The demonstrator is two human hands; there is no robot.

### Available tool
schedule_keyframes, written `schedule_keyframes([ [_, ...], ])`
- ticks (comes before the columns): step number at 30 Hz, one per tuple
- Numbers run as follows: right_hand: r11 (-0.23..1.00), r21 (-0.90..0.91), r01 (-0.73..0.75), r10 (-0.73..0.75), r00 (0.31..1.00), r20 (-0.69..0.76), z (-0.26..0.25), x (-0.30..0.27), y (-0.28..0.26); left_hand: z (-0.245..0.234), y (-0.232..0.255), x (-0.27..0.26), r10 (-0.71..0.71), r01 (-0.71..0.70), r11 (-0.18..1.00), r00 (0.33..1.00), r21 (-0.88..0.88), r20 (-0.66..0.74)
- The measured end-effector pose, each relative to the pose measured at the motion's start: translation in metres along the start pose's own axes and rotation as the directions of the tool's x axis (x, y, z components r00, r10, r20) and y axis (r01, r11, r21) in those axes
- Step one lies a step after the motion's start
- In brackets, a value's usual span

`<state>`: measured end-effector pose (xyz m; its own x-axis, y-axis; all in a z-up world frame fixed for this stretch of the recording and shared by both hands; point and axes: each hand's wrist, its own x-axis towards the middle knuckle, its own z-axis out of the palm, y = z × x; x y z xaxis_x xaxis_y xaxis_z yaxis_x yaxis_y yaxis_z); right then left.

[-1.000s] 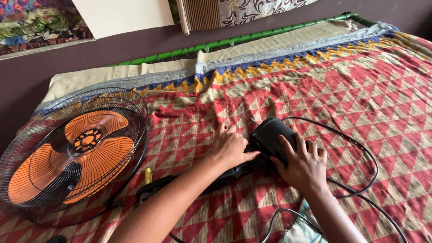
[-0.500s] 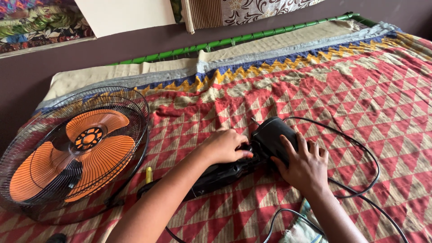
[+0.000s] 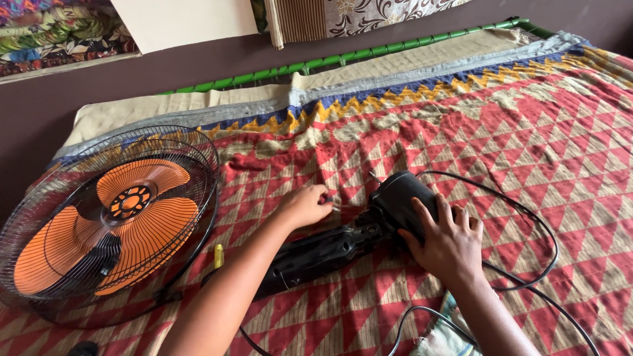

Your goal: The person disassembles the rear motor housing of an electric fan, removes a small internal component, and wipes it with a cloth. The fan head and blades remain attached to the stand throughout the clip.

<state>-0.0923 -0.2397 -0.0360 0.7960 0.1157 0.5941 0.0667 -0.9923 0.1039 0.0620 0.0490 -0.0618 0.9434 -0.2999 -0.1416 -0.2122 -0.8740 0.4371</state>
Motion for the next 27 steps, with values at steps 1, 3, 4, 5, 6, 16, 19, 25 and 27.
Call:
schedule_keyframes([
  [1,1.000,0.002,-0.003,0.003,1.000,0.010,0.000,0.000,0.000,0.007,-0.009,0.003,0.057,-0.058,0.998,0.997,0.010,0.046],
  [3,1.000,0.007,-0.009,0.009,1.000,0.029,-0.001,0.000,0.001,0.017,-0.020,0.007,0.169,-0.173,0.985,0.976,0.019,0.137],
  [4,1.000,0.004,-0.007,0.007,1.000,0.029,-0.001,0.001,0.000,0.020,-0.022,0.006,0.186,-0.197,0.979,0.967,0.048,0.175],
  [5,1.000,0.001,-0.005,0.005,1.000,0.028,-0.002,0.001,0.000,0.021,-0.020,0.003,0.203,-0.223,0.972,0.956,0.076,0.213],
  [6,1.000,-0.001,-0.003,0.004,1.000,0.028,-0.002,0.001,0.000,0.019,-0.016,-0.001,0.217,-0.249,0.963,0.943,0.103,0.252],
  [16,0.997,0.057,0.054,-0.068,0.955,0.288,-0.011,0.006,0.011,0.049,0.081,-0.105,0.542,-0.353,0.738,0.818,0.575,-0.193],
  [19,0.999,-0.001,0.052,-0.047,0.903,0.426,-0.018,0.008,0.010,0.055,0.086,-0.104,0.376,-0.276,0.731,0.926,0.624,-0.030],
  [25,1.000,-0.020,0.012,0.000,0.841,0.541,-0.026,0.015,0.010,0.035,0.092,-0.092,0.286,-0.291,0.861,0.955,0.417,0.077],
  [27,0.999,-0.038,0.005,0.017,0.828,0.561,-0.026,0.020,0.014,0.025,0.095,-0.090,0.271,-0.283,0.899,0.959,0.333,0.083],
])
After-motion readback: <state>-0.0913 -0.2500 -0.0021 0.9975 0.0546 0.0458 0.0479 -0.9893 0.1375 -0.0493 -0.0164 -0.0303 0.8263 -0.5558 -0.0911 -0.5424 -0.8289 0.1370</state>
